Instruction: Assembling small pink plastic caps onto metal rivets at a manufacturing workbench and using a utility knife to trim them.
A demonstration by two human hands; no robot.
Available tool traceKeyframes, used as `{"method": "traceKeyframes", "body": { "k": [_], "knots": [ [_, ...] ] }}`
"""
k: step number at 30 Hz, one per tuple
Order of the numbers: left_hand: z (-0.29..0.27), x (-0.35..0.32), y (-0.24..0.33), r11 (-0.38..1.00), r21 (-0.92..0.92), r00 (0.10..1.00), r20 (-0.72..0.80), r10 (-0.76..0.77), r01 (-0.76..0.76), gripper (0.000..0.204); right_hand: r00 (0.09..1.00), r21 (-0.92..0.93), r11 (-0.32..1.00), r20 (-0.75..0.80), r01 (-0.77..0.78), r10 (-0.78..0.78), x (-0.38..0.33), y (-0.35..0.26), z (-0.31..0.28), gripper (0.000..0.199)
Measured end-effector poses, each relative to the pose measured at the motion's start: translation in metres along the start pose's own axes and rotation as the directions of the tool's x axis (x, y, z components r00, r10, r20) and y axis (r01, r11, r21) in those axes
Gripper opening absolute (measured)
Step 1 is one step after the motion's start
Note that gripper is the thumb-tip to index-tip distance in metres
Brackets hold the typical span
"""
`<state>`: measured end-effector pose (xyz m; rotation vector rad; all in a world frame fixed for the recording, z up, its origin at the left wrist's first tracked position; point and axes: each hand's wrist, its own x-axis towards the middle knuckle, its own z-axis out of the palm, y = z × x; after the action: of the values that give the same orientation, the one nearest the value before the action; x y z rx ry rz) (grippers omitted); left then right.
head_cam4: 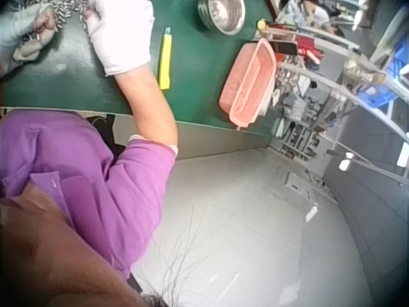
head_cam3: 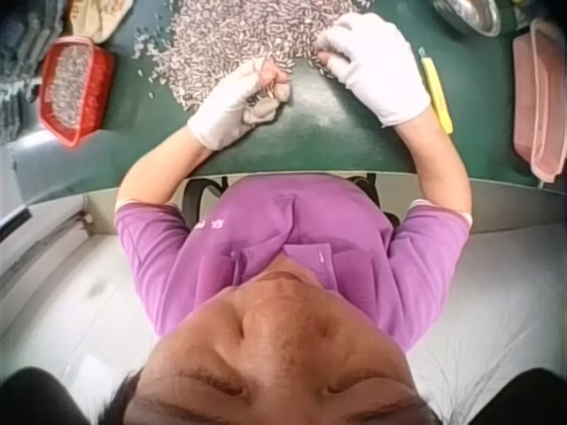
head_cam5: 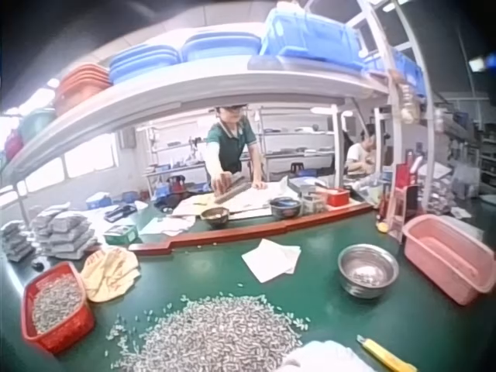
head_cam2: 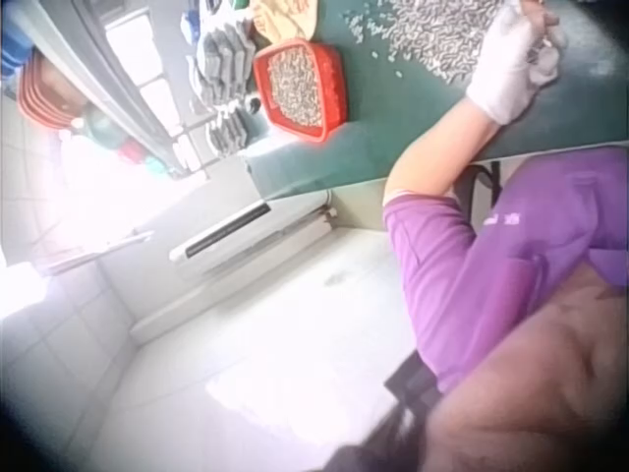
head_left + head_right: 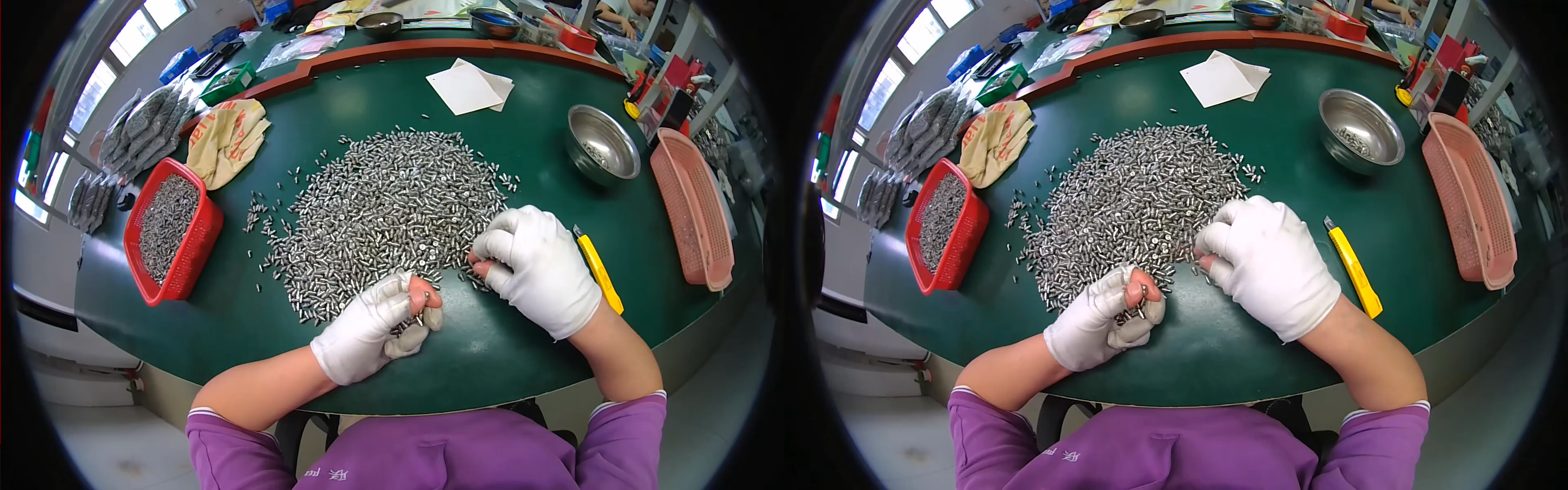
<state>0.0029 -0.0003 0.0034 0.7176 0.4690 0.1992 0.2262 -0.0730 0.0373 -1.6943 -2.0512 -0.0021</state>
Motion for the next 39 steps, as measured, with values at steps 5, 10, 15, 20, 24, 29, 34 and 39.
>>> {"method": "traceKeyframes", "body": {
  "k": [5, 10, 15, 20, 24, 29, 34, 39],
  "knots": [
    [0.0, -0.002, 0.002, 1.0, 0.016, 1.0, 0.01, -0.007, 0.007, 0.026, 0.988, 0.054, 0.998, 0.156, -0.01, 0.002, -0.004, -0.005, 0.0, 0.013],
    [0.004, -0.002, 0.004, 1.0, 0.012, 1.0, 0.013, 0.006, -0.006, 0.029, 0.991, -0.039, 0.999, 0.13, 0.017, -0.011, -0.007, -0.012, 0.013, 0.018],
    [0.003, -0.002, 0.004, 1.0, 0.017, 1.0, 0.004, -0.001, 0.001, 0.03, 0.997, -0.077, 0.997, 0.077, 0.026, -0.02, -0.005, -0.013, 0.022, 0.017],
    [0.001, -0.002, 0.003, 1.0, 0.004, 1.0, 0.017, 0.005, -0.005, 0.026, 0.992, -0.036, 0.994, 0.084, 0.099, -0.095, -0.002, -0.011, 0.027, 0.016],
    [-0.001, -0.002, 0.001, 0.999, -0.032, 1.0, 0.027, 0.008, -0.007, 0.022, 0.991, -0.091, 0.992, 0.107, 0.09, -0.08, -0.002, -0.013, 0.028, 0.014],
    [0.001, 0.001, -0.001, 0.996, -0.086, 1.0, 0.02, 0.007, -0.005, 0.018, 0.992, 0.087, 0.993, -0.103, 0.082, -0.073, -0.001, -0.017, 0.021, 0.01],
    [0.001, 0.0, -0.002, 0.998, -0.062, 1.0, -0.009, 0.022, -0.023, 0.019, 0.994, 0.055, 0.992, -0.02, 0.109, -0.108, -0.001, -0.011, 0.022, 0.011],
    [0.002, -0.001, 0.001, 0.997, -0.056, 0.999, 0.029, 0.045, -0.044, 0.027, 0.988, 0.051, 0.991, 0.096, 0.12, -0.124, -0.001, -0.014, 0.023, 0.014]
  ]
}}
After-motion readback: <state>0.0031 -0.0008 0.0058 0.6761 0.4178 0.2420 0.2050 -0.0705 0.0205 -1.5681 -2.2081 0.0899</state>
